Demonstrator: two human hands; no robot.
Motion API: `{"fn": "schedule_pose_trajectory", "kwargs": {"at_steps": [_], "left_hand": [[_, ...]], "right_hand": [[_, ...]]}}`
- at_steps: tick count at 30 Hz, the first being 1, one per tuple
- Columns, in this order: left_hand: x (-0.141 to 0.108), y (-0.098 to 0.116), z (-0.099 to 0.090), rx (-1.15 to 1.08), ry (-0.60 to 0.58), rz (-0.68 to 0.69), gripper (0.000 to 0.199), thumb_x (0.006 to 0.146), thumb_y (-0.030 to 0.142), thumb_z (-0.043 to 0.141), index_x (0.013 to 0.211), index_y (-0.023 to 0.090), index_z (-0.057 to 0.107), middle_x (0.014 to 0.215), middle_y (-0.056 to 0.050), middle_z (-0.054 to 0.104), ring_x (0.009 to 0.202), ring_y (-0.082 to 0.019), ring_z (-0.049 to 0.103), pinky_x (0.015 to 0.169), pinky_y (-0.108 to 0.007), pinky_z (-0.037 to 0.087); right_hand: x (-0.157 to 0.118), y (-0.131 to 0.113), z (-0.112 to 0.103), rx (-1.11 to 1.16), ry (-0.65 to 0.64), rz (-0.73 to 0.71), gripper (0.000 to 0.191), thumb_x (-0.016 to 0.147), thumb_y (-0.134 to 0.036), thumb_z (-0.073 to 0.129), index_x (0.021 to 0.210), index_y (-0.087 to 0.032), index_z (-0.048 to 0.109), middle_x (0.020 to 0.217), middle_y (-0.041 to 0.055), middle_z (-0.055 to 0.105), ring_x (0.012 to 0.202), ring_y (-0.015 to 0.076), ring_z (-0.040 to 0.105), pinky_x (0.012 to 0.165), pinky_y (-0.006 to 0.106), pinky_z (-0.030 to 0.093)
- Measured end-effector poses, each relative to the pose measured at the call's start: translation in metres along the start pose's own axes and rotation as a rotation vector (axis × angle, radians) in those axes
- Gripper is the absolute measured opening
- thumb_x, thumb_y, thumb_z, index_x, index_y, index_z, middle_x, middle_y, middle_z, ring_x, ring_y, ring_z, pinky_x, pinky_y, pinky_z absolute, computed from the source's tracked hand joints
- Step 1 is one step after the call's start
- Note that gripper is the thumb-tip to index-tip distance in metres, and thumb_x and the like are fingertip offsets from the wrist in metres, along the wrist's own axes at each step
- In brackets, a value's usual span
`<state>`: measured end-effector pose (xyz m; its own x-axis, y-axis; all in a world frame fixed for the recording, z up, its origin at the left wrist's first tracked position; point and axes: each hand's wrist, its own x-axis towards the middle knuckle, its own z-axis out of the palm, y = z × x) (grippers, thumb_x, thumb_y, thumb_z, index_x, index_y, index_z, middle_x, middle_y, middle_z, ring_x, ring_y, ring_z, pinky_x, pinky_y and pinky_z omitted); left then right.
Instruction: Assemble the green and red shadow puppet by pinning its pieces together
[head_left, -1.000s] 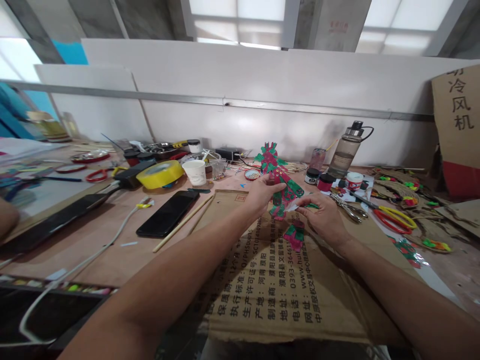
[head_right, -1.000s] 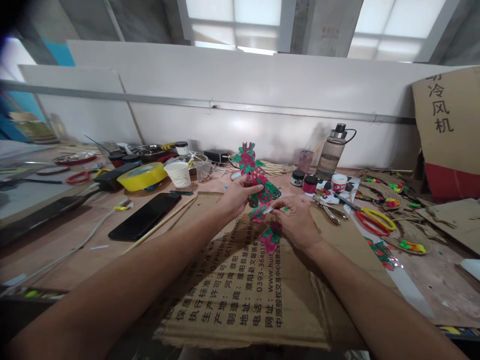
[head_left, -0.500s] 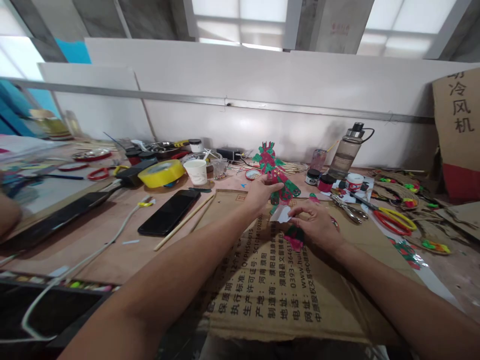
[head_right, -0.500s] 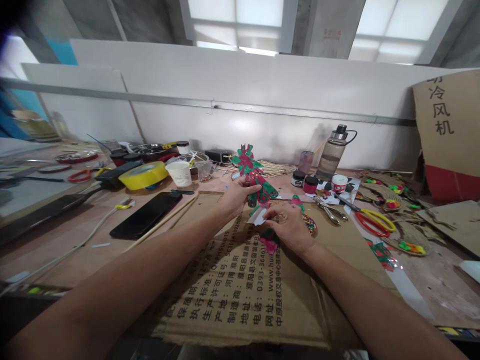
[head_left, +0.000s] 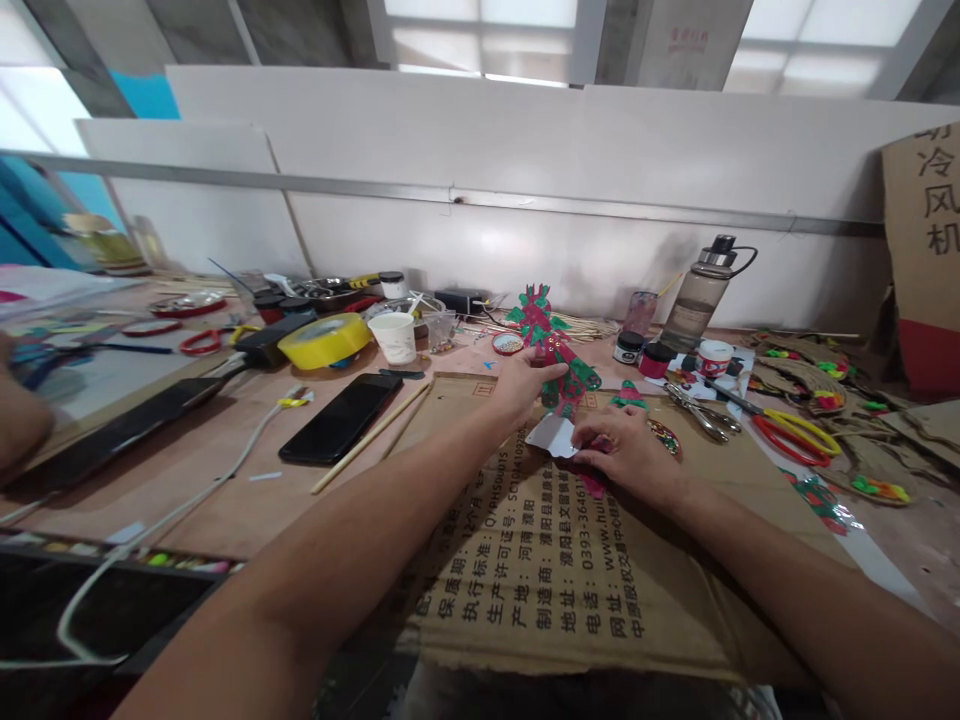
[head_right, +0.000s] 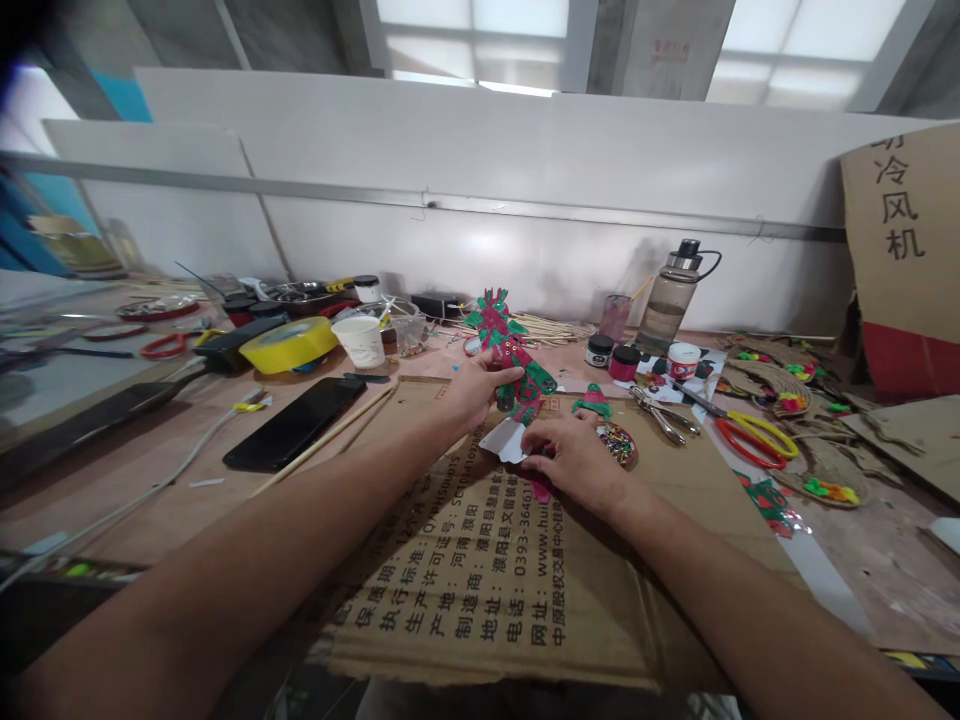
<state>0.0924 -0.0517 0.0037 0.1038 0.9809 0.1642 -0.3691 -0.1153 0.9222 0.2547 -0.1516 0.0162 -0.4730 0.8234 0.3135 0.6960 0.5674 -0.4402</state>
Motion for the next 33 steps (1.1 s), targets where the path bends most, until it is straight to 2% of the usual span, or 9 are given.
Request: {"fn": "schedule_pose_trajectory", "kwargs": {"at_steps": [5,9,12,15,18,20,23,27,33], "left_hand": [[-0.001,-0.001,0.0,0.025,0.026,-0.015,0.03,0.049,0.023,0.084,0.072,0.016,0.066,0.071,-0.003,0.068,0.061,-0.012,0.058,0.054,-0.023,0.043],[-0.003,0.001,0.001,0.042,0.027,-0.02,0.029,0.05,0.023,0.083,0.073,0.016,0.066,0.071,-0.002,0.067,0.059,-0.011,0.057,0.055,-0.023,0.041],[-0.008,0.005,0.002,0.043,0.04,-0.024,0.028,0.05,0.022,0.083,0.07,0.016,0.064,0.069,-0.001,0.066,0.059,-0.011,0.056,0.056,-0.023,0.041],[-0.011,0.009,0.003,0.029,0.054,-0.033,0.027,0.05,0.021,0.083,0.066,0.016,0.062,0.064,0.001,0.063,0.055,-0.009,0.053,0.052,-0.022,0.037],[-0.01,0.009,0.002,0.014,0.051,-0.059,0.028,0.05,0.021,0.083,0.068,0.017,0.062,0.063,0.001,0.062,0.053,-0.01,0.054,0.048,-0.021,0.035],[-0.009,0.01,0.002,0.002,0.057,-0.073,0.028,0.05,0.021,0.083,0.07,0.017,0.064,0.065,0.0,0.064,0.054,-0.01,0.056,0.048,-0.021,0.036],[-0.006,0.012,0.003,-0.051,0.06,-0.09,0.028,0.05,0.018,0.082,0.073,0.017,0.066,0.068,0.0,0.066,0.056,-0.012,0.059,0.05,-0.022,0.042],[-0.002,0.016,0.005,-0.116,0.056,-0.092,0.028,0.05,0.017,0.083,0.073,0.017,0.065,0.071,-0.002,0.069,0.06,-0.014,0.063,0.057,-0.026,0.051],[0.009,0.012,0.007,-0.138,0.072,-0.057,0.031,0.048,0.016,0.084,0.073,0.016,0.065,0.07,-0.001,0.069,0.062,-0.014,0.064,0.063,-0.028,0.054]], "right_hand": [[0.001,0.002,-0.002,0.038,-0.146,-0.058,0.005,0.08,-0.02,0.067,0.077,-0.022,0.071,0.08,0.0018,0.072,0.08,0.0195,0.062,0.075,0.031,0.039],[0.0,0.001,-0.006,0.034,-0.119,-0.092,0.007,0.079,-0.024,0.068,0.084,-0.024,0.073,0.082,0.0013,0.072,0.08,0.0194,0.064,0.075,0.031,0.041],[0.001,0.003,-0.016,0.074,-0.062,-0.075,0.011,0.084,-0.03,0.064,0.088,-0.024,0.073,0.084,0.0011,0.072,0.077,0.0177,0.063,0.072,0.029,0.044],[0.003,0.019,-0.035,0.052,0.088,-0.031,0.017,0.088,-0.034,0.058,0.088,-0.024,0.072,0.089,0.0019,0.073,0.08,0.0178,0.063,0.072,0.028,0.045],[0.001,0.05,-0.062,-0.122,0.287,0.138,0.021,0.088,-0.036,0.056,0.091,-0.022,0.071,0.091,0.0045,0.072,0.081,0.0202,0.063,0.073,0.031,0.045],[-0.004,0.073,-0.079,-0.309,0.323,0.284,0.023,0.087,-0.036,0.055,0.092,-0.021,0.071,0.09,0.0062,0.072,0.082,0.0222,0.063,0.072,0.033,0.044],[-0.014,0.099,-0.093,-0.527,0.134,0.473,0.023,0.087,-0.035,0.056,0.091,-0.017,0.069,0.094,0.0114,0.072,0.084,0.0258,0.064,0.07,0.033,0.042],[-0.025,0.112,-0.084,-0.671,-0.122,0.619,0.027,0.087,-0.037,0.057,0.097,-0.013,0.064,0.096,0.0177,0.07,0.087,0.0288,0.065,0.069,0.034,0.042],[-0.029,0.117,-0.059,-0.725,-0.03,0.658,0.024,0.09,-0.025,0.052,0.105,-0.008,0.059,0.102,0.0241,0.066,0.095,0.0335,0.063,0.075,0.038,0.044]]}}
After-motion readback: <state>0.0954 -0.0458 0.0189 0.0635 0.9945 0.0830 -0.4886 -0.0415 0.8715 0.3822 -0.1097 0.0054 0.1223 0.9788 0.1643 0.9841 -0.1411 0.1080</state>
